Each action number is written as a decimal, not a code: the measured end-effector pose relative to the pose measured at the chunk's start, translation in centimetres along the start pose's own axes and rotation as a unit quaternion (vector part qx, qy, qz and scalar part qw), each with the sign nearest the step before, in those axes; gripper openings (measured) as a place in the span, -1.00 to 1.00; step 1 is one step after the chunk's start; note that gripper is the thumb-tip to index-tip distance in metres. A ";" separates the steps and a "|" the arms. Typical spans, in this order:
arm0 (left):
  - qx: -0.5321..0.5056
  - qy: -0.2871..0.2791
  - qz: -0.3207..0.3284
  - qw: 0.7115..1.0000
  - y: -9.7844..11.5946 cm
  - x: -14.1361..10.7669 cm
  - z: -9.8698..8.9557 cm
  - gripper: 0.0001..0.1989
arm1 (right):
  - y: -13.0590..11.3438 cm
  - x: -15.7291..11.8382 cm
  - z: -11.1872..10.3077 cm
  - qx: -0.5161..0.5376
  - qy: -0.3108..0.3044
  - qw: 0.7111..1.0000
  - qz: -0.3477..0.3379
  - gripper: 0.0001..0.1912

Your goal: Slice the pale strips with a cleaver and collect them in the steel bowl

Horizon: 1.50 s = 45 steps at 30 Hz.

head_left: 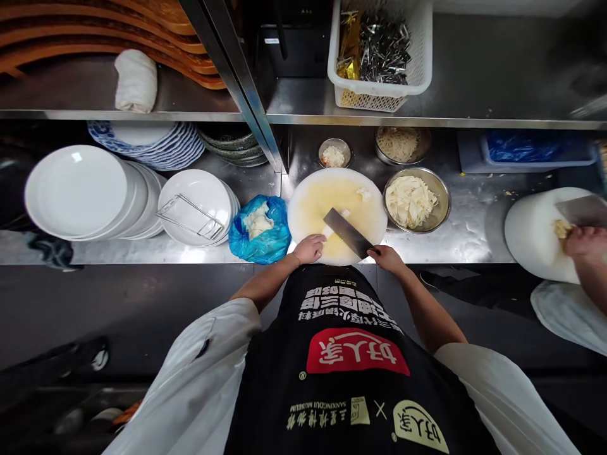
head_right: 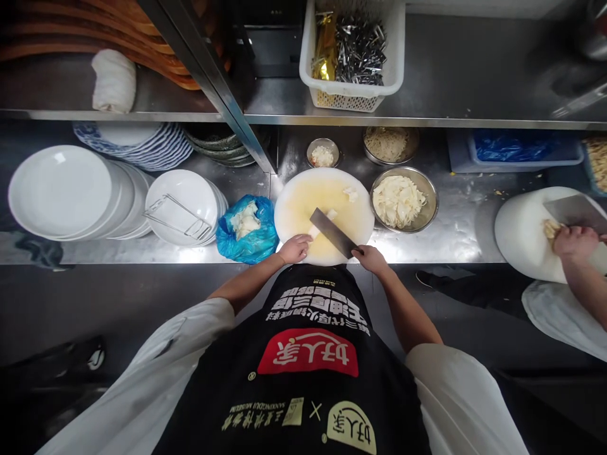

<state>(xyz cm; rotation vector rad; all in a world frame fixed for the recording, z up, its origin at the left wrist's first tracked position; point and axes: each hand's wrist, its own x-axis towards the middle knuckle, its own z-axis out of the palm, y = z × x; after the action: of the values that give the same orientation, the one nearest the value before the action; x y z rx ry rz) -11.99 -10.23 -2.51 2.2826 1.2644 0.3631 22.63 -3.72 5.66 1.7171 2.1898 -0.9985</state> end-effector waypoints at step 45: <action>-0.150 0.222 -0.180 0.946 2.5 5.5 -12.4 -0.74 | 3.2 0.8 -1.0 0.012 0.093 0.986 0.135 -0.59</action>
<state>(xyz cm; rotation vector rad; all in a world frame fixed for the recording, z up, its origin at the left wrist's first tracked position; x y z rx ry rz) -12.92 -3.02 9.21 1.7199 1.6753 0.9017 25.52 -2.17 4.74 2.1249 1.9775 -0.8291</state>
